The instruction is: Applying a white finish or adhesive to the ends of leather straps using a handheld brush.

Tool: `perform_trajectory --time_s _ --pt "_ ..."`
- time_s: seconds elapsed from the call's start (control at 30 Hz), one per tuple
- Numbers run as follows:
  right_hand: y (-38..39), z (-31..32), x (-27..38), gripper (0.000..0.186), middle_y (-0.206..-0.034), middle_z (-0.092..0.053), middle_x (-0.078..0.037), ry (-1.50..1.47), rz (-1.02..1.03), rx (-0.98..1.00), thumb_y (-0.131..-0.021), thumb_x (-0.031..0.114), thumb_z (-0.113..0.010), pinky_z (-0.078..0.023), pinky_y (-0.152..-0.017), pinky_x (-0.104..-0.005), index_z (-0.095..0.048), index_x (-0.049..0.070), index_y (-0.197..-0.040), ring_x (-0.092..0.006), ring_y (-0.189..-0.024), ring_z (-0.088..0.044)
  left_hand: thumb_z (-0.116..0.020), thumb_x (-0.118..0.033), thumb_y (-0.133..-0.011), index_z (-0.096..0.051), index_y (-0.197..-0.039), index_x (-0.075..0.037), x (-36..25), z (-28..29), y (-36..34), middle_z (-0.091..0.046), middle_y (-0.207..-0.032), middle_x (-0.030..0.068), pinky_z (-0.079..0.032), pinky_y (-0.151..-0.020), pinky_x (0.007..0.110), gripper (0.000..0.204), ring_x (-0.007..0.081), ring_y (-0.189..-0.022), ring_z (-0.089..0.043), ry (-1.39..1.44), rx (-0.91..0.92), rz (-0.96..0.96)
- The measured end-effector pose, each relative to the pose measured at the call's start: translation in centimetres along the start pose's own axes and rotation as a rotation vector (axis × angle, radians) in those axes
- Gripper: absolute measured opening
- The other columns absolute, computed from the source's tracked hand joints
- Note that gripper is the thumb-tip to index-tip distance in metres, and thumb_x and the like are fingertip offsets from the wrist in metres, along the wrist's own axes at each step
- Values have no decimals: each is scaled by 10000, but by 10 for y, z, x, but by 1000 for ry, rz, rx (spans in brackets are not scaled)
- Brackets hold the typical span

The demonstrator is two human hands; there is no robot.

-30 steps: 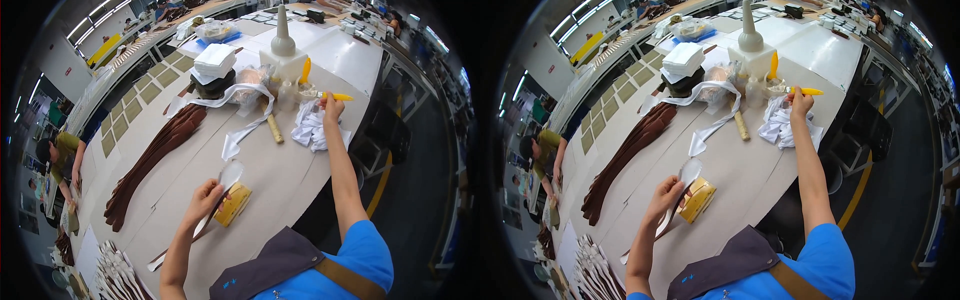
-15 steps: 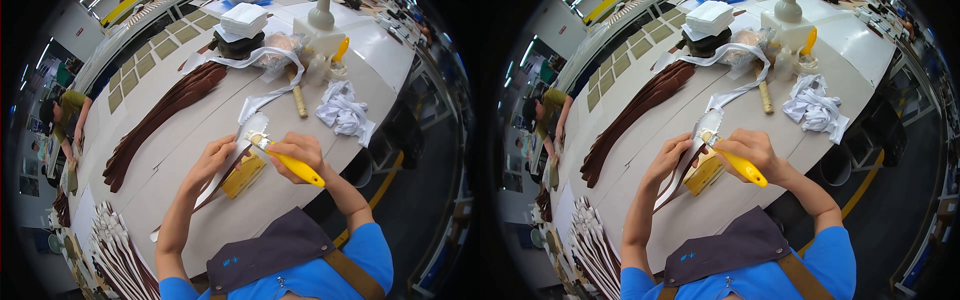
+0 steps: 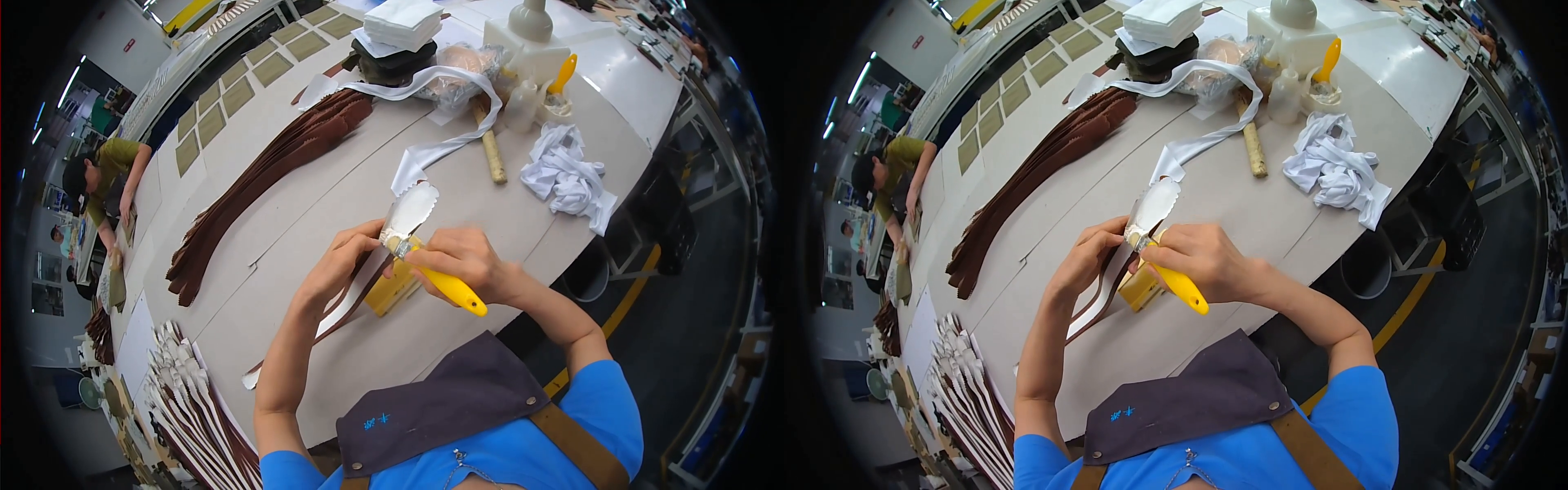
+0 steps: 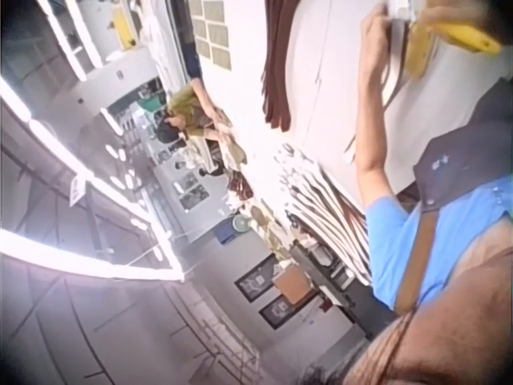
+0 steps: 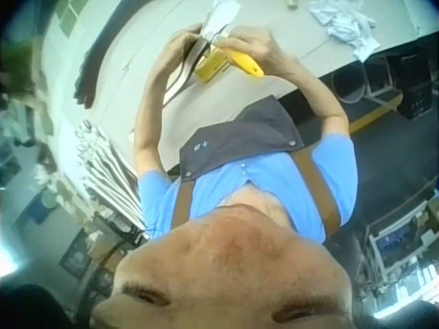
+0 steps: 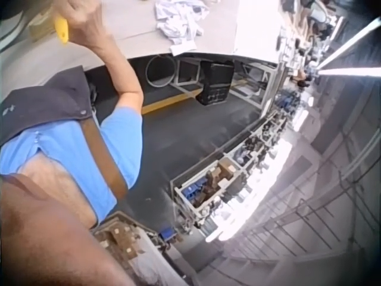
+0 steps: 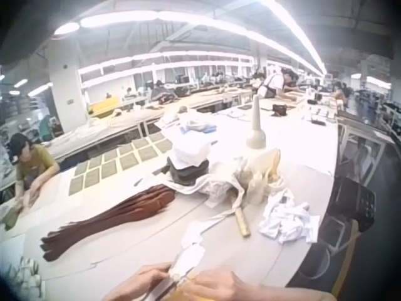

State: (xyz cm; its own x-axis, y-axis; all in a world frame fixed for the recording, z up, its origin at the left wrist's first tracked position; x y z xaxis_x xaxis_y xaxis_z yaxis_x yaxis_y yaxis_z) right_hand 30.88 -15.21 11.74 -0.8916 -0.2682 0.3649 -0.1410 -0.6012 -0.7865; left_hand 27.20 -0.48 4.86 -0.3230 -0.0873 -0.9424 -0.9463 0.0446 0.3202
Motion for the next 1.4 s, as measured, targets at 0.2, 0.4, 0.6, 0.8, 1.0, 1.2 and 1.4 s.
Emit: perform_trajectory --time_s 0.2,0.4,0.6,0.8,1.0,1.2,1.4 --pt "1 1 -7 240 -729 -571 -65 22 -42 -25 -743 77 -744 -476 -524 -343 -630 35 -950 -233 -614 -590 -396 -66 -795 -473 -1316 112 6 2 2 -605 -1119 155 -478 -801 267 557 156 -765 -591 66 0 9" --pt "4 -3 -5 244 -750 -581 -75 -25 -18 30 -748 85 -747 -486 -538 -341 -632 37 -957 -242 -634 -602 -371 -78 -810 -494 -1324 59 10 -3 4 -638 -1002 102 -447 -807 237 546 117 -759 -570 77 -6 39" --pt "9 14 -28 241 -751 -588 -83 37 -100 -72 -743 65 -742 -479 -524 -342 -633 39 -957 -253 -616 -598 -451 -90 -874 -493 -1326 50 10 -4 7 -657 -1023 90 -458 -774 244 476 99 -737 -532 2 -17 23" --pt "13 28 -41 270 -680 -572 -84 61 -150 -166 -729 -23 -716 -438 -498 -306 -635 14 -985 -218 -552 -563 -528 -172 -974 -497 -1324 40 19 -6 7 -661 -997 54 -450 -715 226 410 76 -718 -510 4 -47 42" --pt "20 29 -7 262 -702 -550 -66 41 -61 -165 -712 -11 -740 -457 -501 -316 -624 9 -946 -222 -568 -564 -522 -163 -977 -522 -1283 35 25 -6 8 -658 -964 48 -449 -696 222 364 71 -694 -509 4 -58 51" --pt "15 -2 -4 220 -727 -567 -62 27 -4 -56 -753 99 -739 -469 -522 -338 -625 38 -932 -230 -605 -580 -516 -138 -978 -538 -1259 30 27 -7 10 -659 -953 47 -450 -671 221 328 70 -682 -519 12 -55 49" --pt "18 15 -28 214 -722 -581 -86 24 -152 -137 -738 39 -723 -466 -518 -339 -619 36 -925 -248 -588 -582 -523 -138 -974 -537 -1261 39 28 -4 16 -664 -936 49 -448 -635 222 338 65 -643 -514 -1 -89 14"
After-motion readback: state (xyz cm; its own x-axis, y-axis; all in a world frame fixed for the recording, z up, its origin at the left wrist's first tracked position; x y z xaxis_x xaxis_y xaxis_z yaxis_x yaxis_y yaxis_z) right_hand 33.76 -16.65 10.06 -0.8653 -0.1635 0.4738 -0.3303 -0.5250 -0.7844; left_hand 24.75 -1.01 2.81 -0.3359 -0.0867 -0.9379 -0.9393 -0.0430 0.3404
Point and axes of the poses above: each hand's wrist, its own y-axis away from the middle knuckle, its own z-axis out of the back of the hand, x = y × z, the point moved 8 cm from there along -y, towards the middle knuckle
